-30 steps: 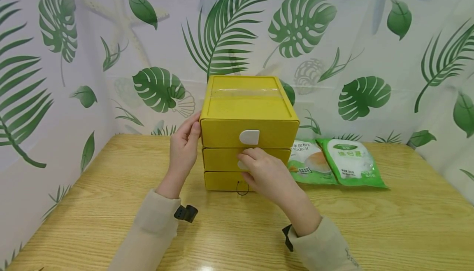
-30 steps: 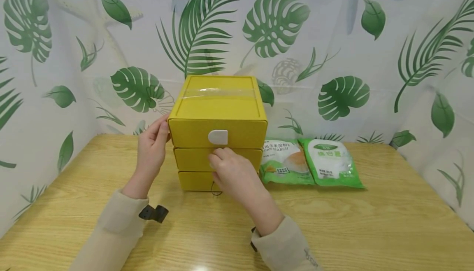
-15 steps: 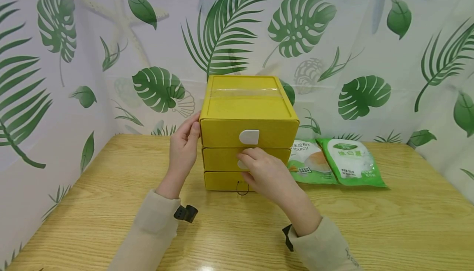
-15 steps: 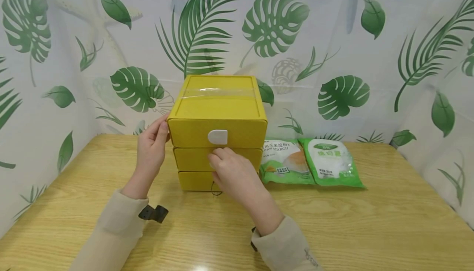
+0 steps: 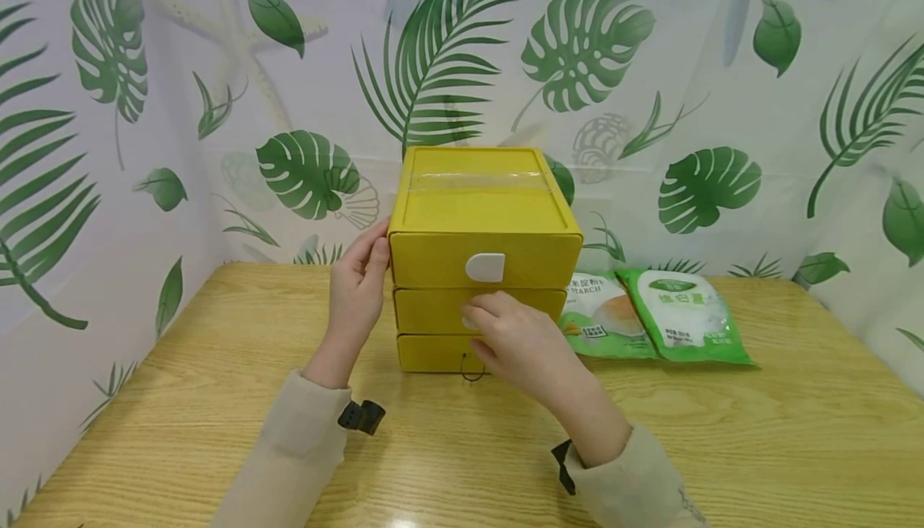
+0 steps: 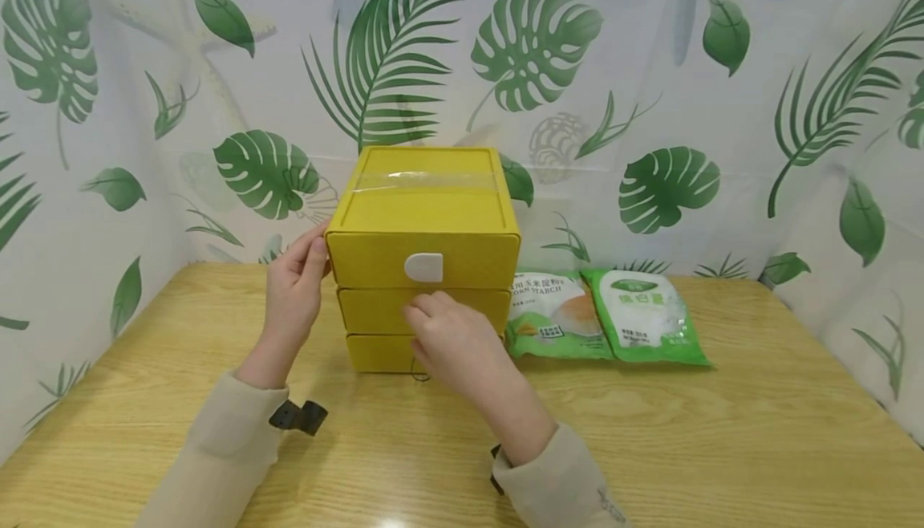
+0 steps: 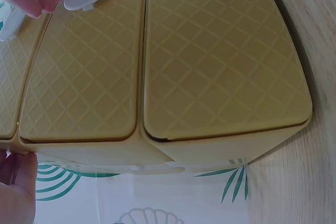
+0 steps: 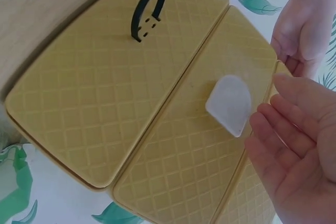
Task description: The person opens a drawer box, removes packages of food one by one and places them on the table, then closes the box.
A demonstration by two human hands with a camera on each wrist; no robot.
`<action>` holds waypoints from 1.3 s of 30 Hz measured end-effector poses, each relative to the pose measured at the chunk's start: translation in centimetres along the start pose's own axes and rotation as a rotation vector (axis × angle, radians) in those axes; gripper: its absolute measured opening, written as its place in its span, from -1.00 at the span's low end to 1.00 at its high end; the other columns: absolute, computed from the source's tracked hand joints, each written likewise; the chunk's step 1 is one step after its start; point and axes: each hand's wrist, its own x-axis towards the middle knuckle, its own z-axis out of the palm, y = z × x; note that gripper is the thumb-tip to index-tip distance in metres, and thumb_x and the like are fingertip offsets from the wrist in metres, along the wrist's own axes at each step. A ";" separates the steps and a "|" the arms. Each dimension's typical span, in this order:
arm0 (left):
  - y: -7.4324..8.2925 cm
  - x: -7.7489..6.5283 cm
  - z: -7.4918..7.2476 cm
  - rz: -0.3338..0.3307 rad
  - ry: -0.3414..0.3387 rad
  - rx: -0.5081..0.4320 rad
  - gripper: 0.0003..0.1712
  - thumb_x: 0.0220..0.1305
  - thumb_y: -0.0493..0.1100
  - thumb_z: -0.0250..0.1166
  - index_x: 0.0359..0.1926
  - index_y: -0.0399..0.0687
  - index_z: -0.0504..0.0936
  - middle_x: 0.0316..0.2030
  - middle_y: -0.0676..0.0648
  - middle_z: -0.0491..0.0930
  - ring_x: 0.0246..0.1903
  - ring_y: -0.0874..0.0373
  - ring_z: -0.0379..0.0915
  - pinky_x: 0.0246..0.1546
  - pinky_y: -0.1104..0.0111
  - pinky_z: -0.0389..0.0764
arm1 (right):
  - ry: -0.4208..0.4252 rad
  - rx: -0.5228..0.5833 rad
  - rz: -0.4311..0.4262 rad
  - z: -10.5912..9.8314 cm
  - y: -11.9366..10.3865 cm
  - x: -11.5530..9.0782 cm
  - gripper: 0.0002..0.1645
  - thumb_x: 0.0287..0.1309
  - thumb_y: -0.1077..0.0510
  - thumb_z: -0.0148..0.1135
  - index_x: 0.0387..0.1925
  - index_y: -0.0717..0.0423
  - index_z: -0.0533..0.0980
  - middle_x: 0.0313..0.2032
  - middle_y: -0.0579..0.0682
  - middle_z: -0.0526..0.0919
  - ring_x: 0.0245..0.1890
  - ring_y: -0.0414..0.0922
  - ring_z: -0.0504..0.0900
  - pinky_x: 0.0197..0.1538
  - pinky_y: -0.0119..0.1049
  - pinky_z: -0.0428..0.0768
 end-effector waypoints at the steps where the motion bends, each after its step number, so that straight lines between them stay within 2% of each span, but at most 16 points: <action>1: 0.0 0.0 0.0 0.000 0.001 0.002 -0.64 0.14 -0.24 -0.13 -0.04 -0.30 0.31 -0.06 -0.13 0.30 -0.09 0.24 0.21 -0.17 0.43 0.31 | -0.002 0.002 -0.006 -0.1 -0.1 0.0 -0.64 -0.28 0.17 0.21 -0.30 0.15 0.45 -0.30 -0.04 0.44 -0.29 -0.18 0.39 -0.41 -0.43 0.44; 7: -0.1 0.0 0.0 0.002 0.002 0.004 -0.64 0.14 -0.23 -0.13 -0.04 -0.30 0.31 -0.06 -0.14 0.30 -0.09 0.24 0.21 -0.17 0.43 0.31 | -0.067 0.003 -0.019 0.0 -0.5 -0.1 -0.71 -0.28 0.15 0.21 -0.37 0.13 0.45 -0.33 -0.10 0.44 -0.36 -0.22 0.39 -0.44 -0.45 0.43; 13: -0.1 0.1 0.0 0.012 0.001 0.003 -0.64 0.15 -0.24 -0.13 -0.04 -0.31 0.31 -0.07 -0.14 0.31 -0.11 0.21 0.23 -0.19 0.41 0.33 | -0.182 0.023 -0.011 0.6 -0.6 -0.3 -0.83 -0.28 0.09 0.21 -0.60 0.02 0.38 -0.52 -0.21 0.31 -0.65 -0.30 0.27 -0.63 -0.51 0.32; 18: -1.5 0.2 0.0 0.020 -0.004 -0.026 -0.64 0.15 -0.20 -0.14 -0.03 -0.21 0.33 -0.07 -0.10 0.32 -0.10 0.16 0.23 -0.19 0.36 0.33 | -0.270 0.033 0.000 1.2 -0.4 -0.3 -0.87 -0.25 0.09 0.19 -0.60 0.01 0.41 -0.60 -0.22 0.27 -0.69 -0.31 0.25 -0.65 -0.50 0.30; 21: -5.8 0.6 0.0 0.036 -0.005 -0.065 -0.65 0.14 -0.17 -0.10 -0.02 -0.09 0.34 -0.06 -0.04 0.31 -0.09 0.17 0.22 -0.18 0.38 0.33 | -0.321 0.043 0.007 1.6 -0.3 -0.3 -0.87 -0.26 0.11 0.19 -0.55 0.03 0.44 -0.61 -0.21 0.31 -0.66 -0.31 0.27 -0.62 -0.48 0.32; 24: -12.1 1.3 0.0 0.076 -0.001 -0.058 -0.64 0.14 -0.16 -0.10 0.00 0.01 0.32 -0.04 0.01 0.29 -0.09 0.18 0.21 -0.20 0.40 0.34 | -0.356 0.045 0.010 2.0 -0.2 -0.3 -0.87 -0.26 0.11 0.19 -0.55 0.03 0.44 -0.62 -0.20 0.32 -0.65 -0.30 0.28 -0.61 -0.47 0.33; 25: -14.7 1.5 0.0 0.092 0.006 -0.036 -0.64 0.13 -0.17 -0.09 0.00 0.03 0.31 -0.03 0.03 0.29 -0.08 0.19 0.21 -0.21 0.41 0.35 | -0.363 0.046 0.008 2.2 -0.1 -0.3 -0.87 -0.26 0.11 0.19 -0.55 0.03 0.44 -0.61 -0.20 0.33 -0.65 -0.30 0.29 -0.61 -0.46 0.33; 26: -15.4 1.6 0.0 0.095 0.006 -0.014 -0.63 0.14 -0.17 -0.09 0.01 0.05 0.31 -0.03 0.04 0.28 -0.08 0.19 0.21 -0.22 0.40 0.35 | -0.368 0.044 0.007 2.3 -0.1 -0.4 -0.87 -0.26 0.11 0.19 -0.55 0.03 0.44 -0.61 -0.20 0.33 -0.64 -0.30 0.30 -0.60 -0.46 0.34; 27: -15.5 1.6 0.0 0.096 0.006 -0.013 -0.63 0.14 -0.17 -0.09 0.01 0.05 0.31 -0.03 0.04 0.28 -0.08 0.19 0.21 -0.22 0.40 0.35 | -0.374 0.048 0.008 2.4 -0.1 -0.4 -0.87 -0.25 0.11 0.19 -0.56 0.03 0.44 -0.61 -0.20 0.34 -0.64 -0.30 0.30 -0.60 -0.46 0.34; 28: -15.1 1.6 0.0 0.097 0.005 -0.035 -0.64 0.13 -0.18 -0.09 0.00 0.03 0.31 -0.03 0.03 0.28 -0.08 0.19 0.21 -0.22 0.42 0.35 | -0.380 0.051 0.009 2.5 -0.1 -0.4 -0.88 -0.24 0.10 0.19 -0.56 0.02 0.44 -0.61 -0.20 0.34 -0.64 -0.30 0.30 -0.60 -0.46 0.34; 29: -13.4 1.4 0.0 0.080 0.001 -0.051 -0.64 0.13 -0.18 -0.09 0.00 0.01 0.31 -0.03 0.02 0.28 -0.08 0.18 0.21 -0.20 0.39 0.34 | -0.388 0.056 0.011 2.6 -0.1 -0.5 -0.89 -0.24 0.10 0.18 -0.57 0.02 0.44 -0.62 -0.20 0.34 -0.64 -0.30 0.31 -0.60 -0.46 0.35; 33: -4.1 0.4 0.0 0.019 -0.008 -0.046 -0.64 0.13 -0.22 -0.11 -0.02 -0.21 0.32 -0.05 -0.11 0.29 -0.08 0.17 0.20 -0.17 0.38 0.31 | -0.450 0.092 0.039 2.8 -0.2 -0.7 -0.91 -0.20 0.11 0.15 -0.64 -0.01 0.42 -0.66 -0.22 0.32 -0.67 -0.30 0.27 -0.62 -0.46 0.31; 35: -1.3 0.1 0.0 0.012 -0.003 -0.004 -0.64 0.14 -0.23 -0.12 -0.03 -0.28 0.31 -0.06 -0.14 0.30 -0.09 0.19 0.21 -0.17 0.39 0.32 | -0.486 0.113 0.053 2.9 -0.1 -0.8 -0.91 -0.19 0.12 0.13 -0.66 -0.01 0.41 -0.67 -0.22 0.31 -0.68 -0.29 0.25 -0.62 -0.46 0.28; 37: -0.3 0.0 0.0 0.016 0.001 0.013 -0.63 0.14 -0.23 -0.12 -0.04 -0.32 0.31 -0.07 -0.15 0.31 -0.10 0.23 0.22 -0.18 0.43 0.32 | -0.511 0.129 0.061 3.0 -0.1 -0.8 -0.90 -0.19 0.14 0.13 -0.67 -0.02 0.40 -0.67 -0.23 0.29 -0.68 -0.28 0.24 -0.62 -0.46 0.26; 39: -0.3 0.0 0.0 0.017 0.003 0.016 -0.64 0.14 -0.23 -0.12 -0.04 -0.30 0.31 -0.07 -0.14 0.31 -0.10 0.25 0.23 -0.19 0.44 0.32 | -0.525 0.138 0.066 3.0 -0.1 -0.8 -0.90 -0.20 0.16 0.14 -0.68 -0.02 0.39 -0.67 -0.23 0.29 -0.68 -0.27 0.24 -0.61 -0.45 0.25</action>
